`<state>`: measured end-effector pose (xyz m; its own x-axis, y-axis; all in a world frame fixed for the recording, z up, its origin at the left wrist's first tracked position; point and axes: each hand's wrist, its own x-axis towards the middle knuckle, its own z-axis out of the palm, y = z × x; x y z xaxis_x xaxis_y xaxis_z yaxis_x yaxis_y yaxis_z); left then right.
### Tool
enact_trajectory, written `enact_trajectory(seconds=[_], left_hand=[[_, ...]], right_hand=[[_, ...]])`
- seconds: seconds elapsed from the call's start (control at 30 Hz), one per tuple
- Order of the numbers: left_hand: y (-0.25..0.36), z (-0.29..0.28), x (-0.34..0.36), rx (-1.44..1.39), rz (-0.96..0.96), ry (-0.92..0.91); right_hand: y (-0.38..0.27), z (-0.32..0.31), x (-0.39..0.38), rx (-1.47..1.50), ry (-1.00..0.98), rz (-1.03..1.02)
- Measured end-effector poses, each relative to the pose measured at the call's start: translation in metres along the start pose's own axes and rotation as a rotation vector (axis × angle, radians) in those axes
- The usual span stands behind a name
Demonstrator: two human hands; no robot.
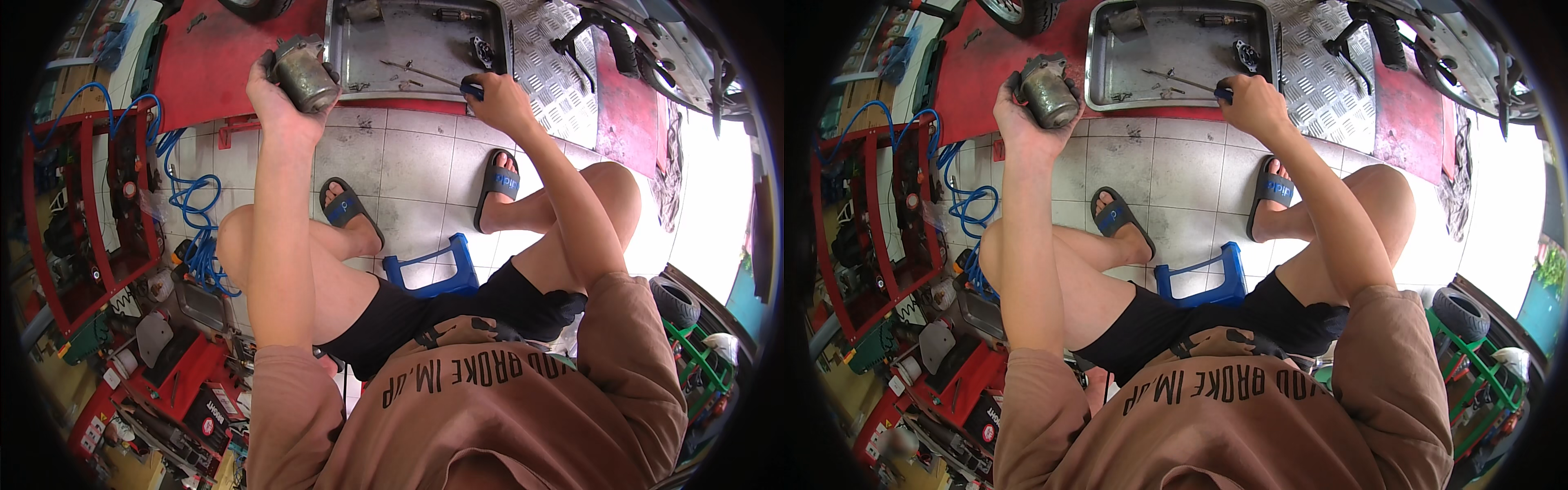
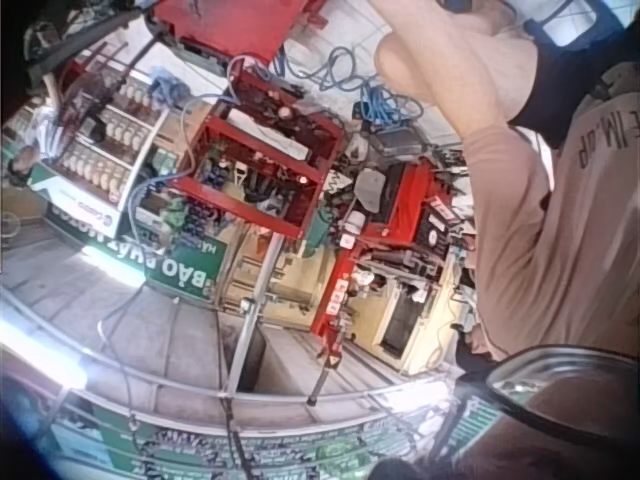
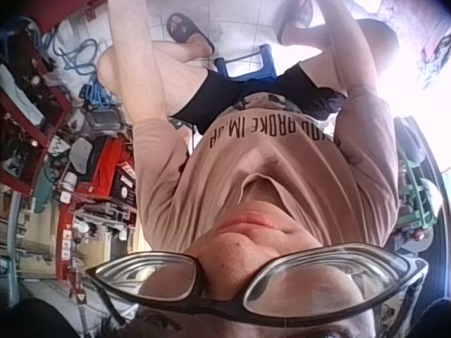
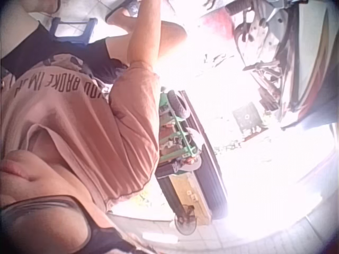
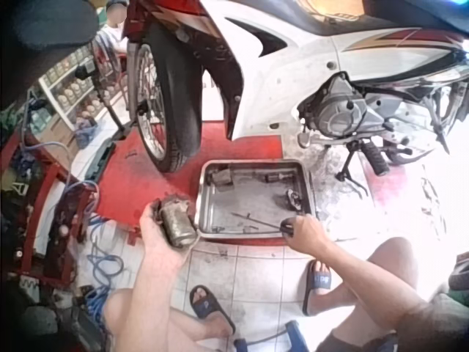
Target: The person disassembles and services a starter motor component by hand, unscrewing parts using a screwdriver and wiping internal elements.
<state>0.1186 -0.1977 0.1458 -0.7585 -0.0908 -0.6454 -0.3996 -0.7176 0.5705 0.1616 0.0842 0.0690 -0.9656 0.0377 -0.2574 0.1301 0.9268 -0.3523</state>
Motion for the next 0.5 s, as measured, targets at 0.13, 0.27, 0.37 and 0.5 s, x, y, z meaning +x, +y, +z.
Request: enact_trajectory(seconds=[0.13,0.27,0.37,0.5], left_hand=[[-0.0002,-0.0003,-0.0010,0.001,-0.002,-0.005],[0.0006,-0.0013,0.0007,-0.019,-0.004,-0.019],[0.0006,-0.0011,0.0000,-0.020,-0.002,-0.014],[0.0004,-0.0016,0.0002,-0.016,0.004,-0.022]], right_hand=[[-0.0011,-0.0010,0.0000,-0.007,-0.003,-0.014],[-0.0002,-0.0007,0.0011,0.010,0.009,-0.025],[0.0003,-0.0013,0.0008,0.030,0.016,-0.028],[-0.0004,-0.0026,0.0008,0.021,0.042,-0.034]])
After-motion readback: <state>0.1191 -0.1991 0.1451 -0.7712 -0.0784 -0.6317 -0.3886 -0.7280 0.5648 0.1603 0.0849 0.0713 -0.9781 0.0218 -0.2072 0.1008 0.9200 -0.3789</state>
